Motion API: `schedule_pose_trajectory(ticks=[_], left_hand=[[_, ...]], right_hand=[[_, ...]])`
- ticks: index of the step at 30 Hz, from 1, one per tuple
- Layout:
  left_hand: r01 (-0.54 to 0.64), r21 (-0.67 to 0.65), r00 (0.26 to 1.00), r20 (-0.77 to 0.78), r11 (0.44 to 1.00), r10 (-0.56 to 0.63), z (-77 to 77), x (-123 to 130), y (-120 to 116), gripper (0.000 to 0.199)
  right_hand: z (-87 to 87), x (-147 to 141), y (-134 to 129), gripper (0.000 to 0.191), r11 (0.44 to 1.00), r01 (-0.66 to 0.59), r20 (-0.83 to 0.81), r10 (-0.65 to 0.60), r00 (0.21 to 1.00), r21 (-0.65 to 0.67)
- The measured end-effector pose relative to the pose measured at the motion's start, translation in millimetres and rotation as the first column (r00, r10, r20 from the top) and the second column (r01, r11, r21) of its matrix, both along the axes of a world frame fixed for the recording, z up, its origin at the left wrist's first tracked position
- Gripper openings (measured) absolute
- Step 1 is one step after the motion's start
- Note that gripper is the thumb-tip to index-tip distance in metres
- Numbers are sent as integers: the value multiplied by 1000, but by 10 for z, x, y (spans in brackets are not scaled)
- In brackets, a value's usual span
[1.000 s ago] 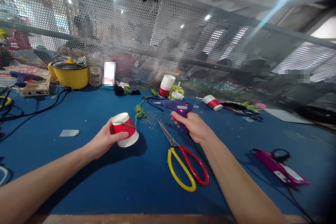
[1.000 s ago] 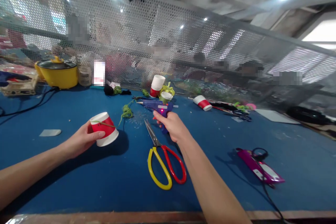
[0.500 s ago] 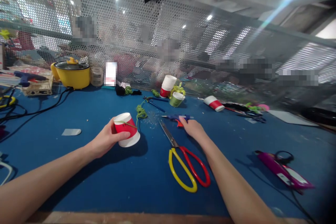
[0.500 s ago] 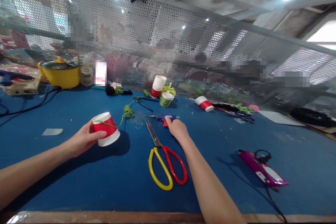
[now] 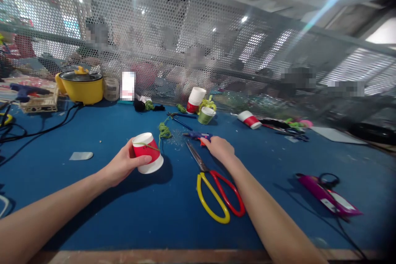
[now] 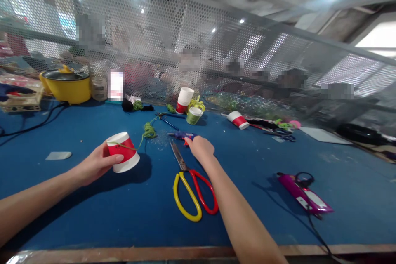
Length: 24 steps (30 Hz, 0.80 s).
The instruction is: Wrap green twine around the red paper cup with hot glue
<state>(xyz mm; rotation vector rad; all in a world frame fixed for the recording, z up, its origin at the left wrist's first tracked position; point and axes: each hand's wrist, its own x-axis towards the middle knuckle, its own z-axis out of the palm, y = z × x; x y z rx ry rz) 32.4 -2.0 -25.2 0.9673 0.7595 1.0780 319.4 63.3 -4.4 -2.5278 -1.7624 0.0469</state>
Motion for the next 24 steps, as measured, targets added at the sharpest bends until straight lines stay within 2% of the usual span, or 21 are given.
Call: schedule_pose_trajectory(ticks=[3, 6, 7, 8, 9, 10, 11, 12, 15, 19, 24], left_hand=[[7, 2, 1000, 5, 1000, -7, -7, 0, 5, 59], [32, 4, 999, -3, 999, -32, -19, 6, 5, 59], [37, 5, 999, -8, 999, -37, -24, 8, 3, 59], [35, 10, 999, -15, 999, -35, -29, 9, 1, 59], [29, 14, 999, -21, 999, -29, -35, 9, -1, 59], [26, 19, 999, -32, 999, -26, -42, 6, -3, 58], [29, 19, 999, -46, 999, -28, -49, 2, -3, 57], [42, 30, 998, -55, 999, -41, -55, -3, -3, 56], [88, 61, 993, -86, 994, -83, -65, -16, 3, 56], [121, 70, 986, -126, 990, -111, -54, -16, 5, 56], [154, 50, 975, -172, 987, -143, -46, -18, -8, 55]], right_hand=[[94, -156, -95, 33, 991, -78, 49, 73, 996, 108], [227, -420, -284, 23, 933, -317, -3, 322, 947, 170], [266, -528, -359, 19, 887, -419, -53, 436, 899, 194], [296, -640, -434, 16, 782, -544, -161, 605, 780, 304], [316, -751, -505, 14, 678, -617, -228, 725, 650, 399], [326, -856, -569, 13, 598, -654, -257, 797, 546, 464], [326, -949, -622, 14, 542, -666, -271, 838, 474, 512], [320, -1027, -663, 13, 519, -664, -278, 853, 441, 538], [284, -1154, -726, 11, 521, -648, -289, 852, 437, 556], [257, -1137, -746, 12, 528, -647, -318, 849, 422, 550], [275, -1063, -783, 10, 616, -596, -466, 785, 408, 515]])
